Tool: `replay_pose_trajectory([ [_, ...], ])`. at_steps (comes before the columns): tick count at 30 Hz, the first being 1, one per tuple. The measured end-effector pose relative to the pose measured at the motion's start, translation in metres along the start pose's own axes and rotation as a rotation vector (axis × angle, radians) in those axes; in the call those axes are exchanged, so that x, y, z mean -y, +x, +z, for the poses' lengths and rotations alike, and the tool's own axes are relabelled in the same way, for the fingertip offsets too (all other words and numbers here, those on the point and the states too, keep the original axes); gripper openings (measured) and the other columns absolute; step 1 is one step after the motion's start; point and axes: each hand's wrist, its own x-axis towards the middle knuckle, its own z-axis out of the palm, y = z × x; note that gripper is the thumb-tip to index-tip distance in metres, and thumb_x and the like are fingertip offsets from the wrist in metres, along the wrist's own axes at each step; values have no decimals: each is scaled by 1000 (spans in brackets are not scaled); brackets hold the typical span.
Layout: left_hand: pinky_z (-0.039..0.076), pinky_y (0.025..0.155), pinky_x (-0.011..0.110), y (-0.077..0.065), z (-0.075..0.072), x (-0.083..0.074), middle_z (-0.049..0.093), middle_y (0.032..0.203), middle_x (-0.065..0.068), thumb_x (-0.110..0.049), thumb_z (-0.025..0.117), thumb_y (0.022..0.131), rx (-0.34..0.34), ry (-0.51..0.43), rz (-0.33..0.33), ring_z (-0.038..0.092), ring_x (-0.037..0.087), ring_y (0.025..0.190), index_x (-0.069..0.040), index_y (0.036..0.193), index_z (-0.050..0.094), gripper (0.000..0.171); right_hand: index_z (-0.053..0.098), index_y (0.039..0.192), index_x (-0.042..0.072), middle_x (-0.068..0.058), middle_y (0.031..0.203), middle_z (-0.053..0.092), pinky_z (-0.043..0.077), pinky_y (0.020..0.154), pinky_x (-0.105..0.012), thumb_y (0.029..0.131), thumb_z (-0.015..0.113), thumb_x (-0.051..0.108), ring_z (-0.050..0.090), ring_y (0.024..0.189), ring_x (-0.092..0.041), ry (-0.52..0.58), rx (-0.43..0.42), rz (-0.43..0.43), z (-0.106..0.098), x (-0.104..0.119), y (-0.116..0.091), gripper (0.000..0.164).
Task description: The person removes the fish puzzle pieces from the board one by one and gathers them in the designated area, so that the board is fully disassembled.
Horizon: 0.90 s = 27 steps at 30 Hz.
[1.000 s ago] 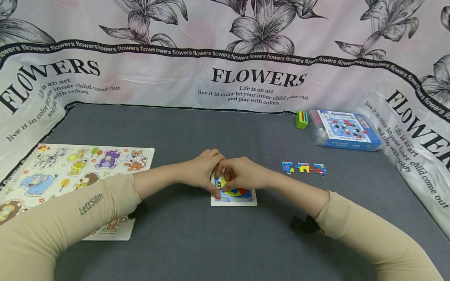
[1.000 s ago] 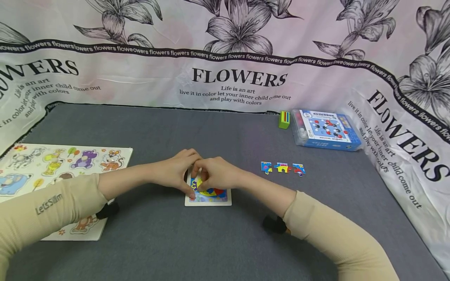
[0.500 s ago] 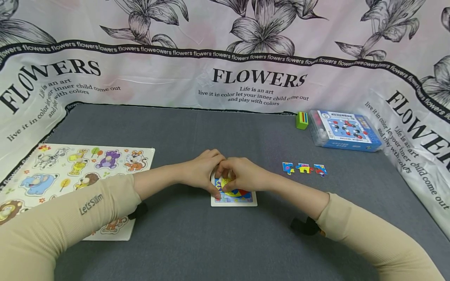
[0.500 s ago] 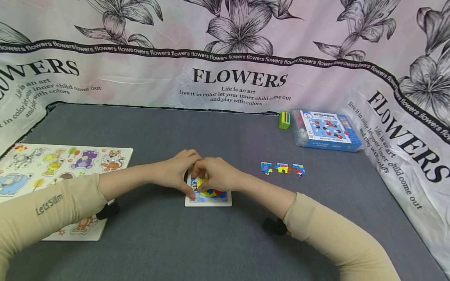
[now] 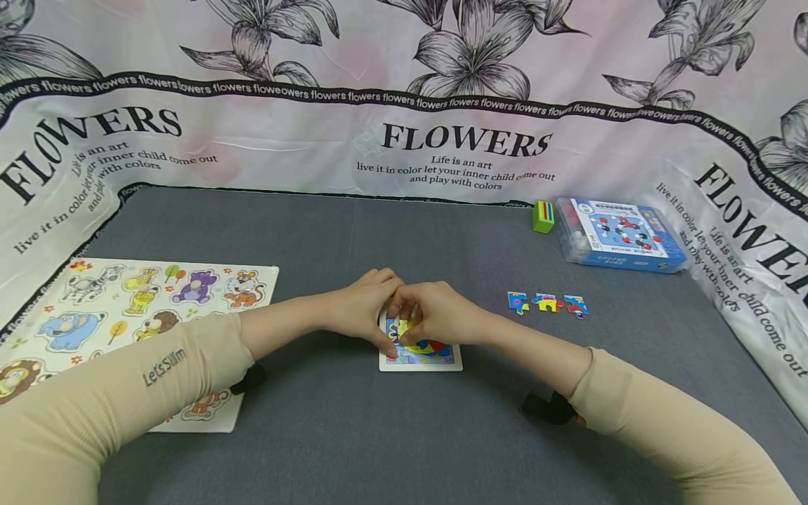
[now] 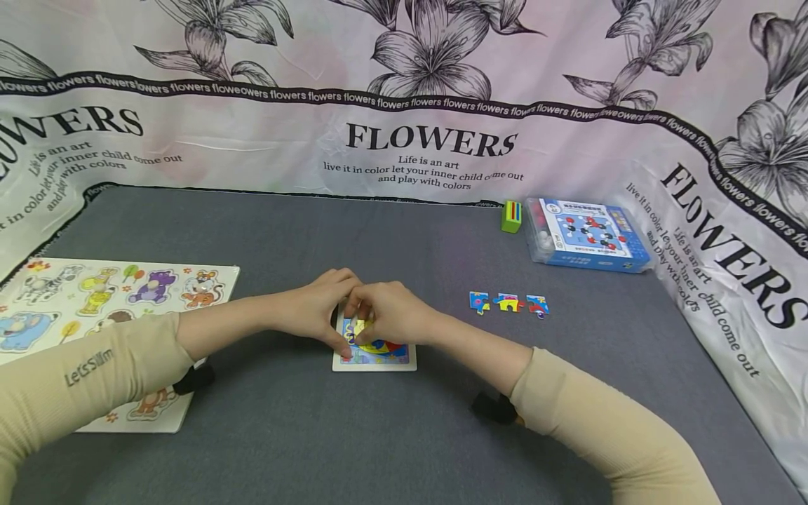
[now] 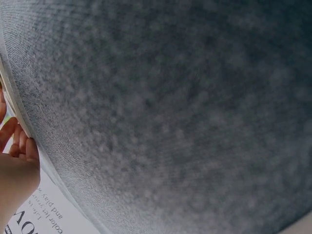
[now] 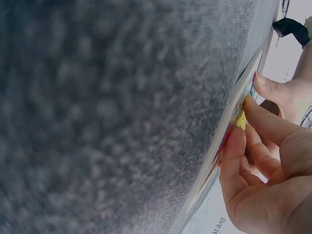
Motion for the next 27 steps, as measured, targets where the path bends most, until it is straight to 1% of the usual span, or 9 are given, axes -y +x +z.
replay_pose_trajectory([
  [4, 35, 91, 31, -1, 0, -1, 48, 122, 6, -44, 89, 69, -4, 9, 6, 38, 21, 108, -9, 125, 53, 75, 69, 100, 12, 0, 91, 72, 53, 70, -21, 76, 85, 11, 63, 80, -8, -6, -30, 10, 1, 1, 0, 29],
  [10, 35, 91, 30, -1, 0, 0, 48, 123, 5, -45, 88, 69, -8, 26, 12, 39, 20, 108, -10, 125, 53, 76, 71, 96, 13, -1, 89, 72, 52, 71, -21, 86, 75, 12, 62, 76, -8, 31, -37, 27, 0, 1, 0, 11],
  [12, 35, 91, 30, -1, 0, 0, 48, 124, 5, -45, 88, 69, -8, 32, 13, 39, 20, 108, -9, 126, 53, 76, 71, 95, 13, -2, 88, 71, 52, 71, -22, 88, 74, 13, 61, 75, -9, 40, -38, 25, -1, 2, 0, 8],
  [19, 35, 93, 31, -1, 1, 1, 48, 125, 5, -46, 88, 70, -6, 33, 15, 39, 20, 110, -9, 128, 52, 78, 71, 93, 14, 0, 84, 73, 52, 69, -21, 88, 73, 15, 61, 72, -7, 45, -27, 20, -2, 3, 1, 5],
  [27, 36, 94, 32, -1, 1, 1, 47, 125, 4, -44, 88, 70, 4, 16, -7, 38, 20, 112, -9, 130, 52, 79, 71, 93, 15, 1, 83, 73, 53, 69, -23, 88, 74, 17, 63, 73, -7, 70, -15, 15, -5, 4, 2, 6],
])
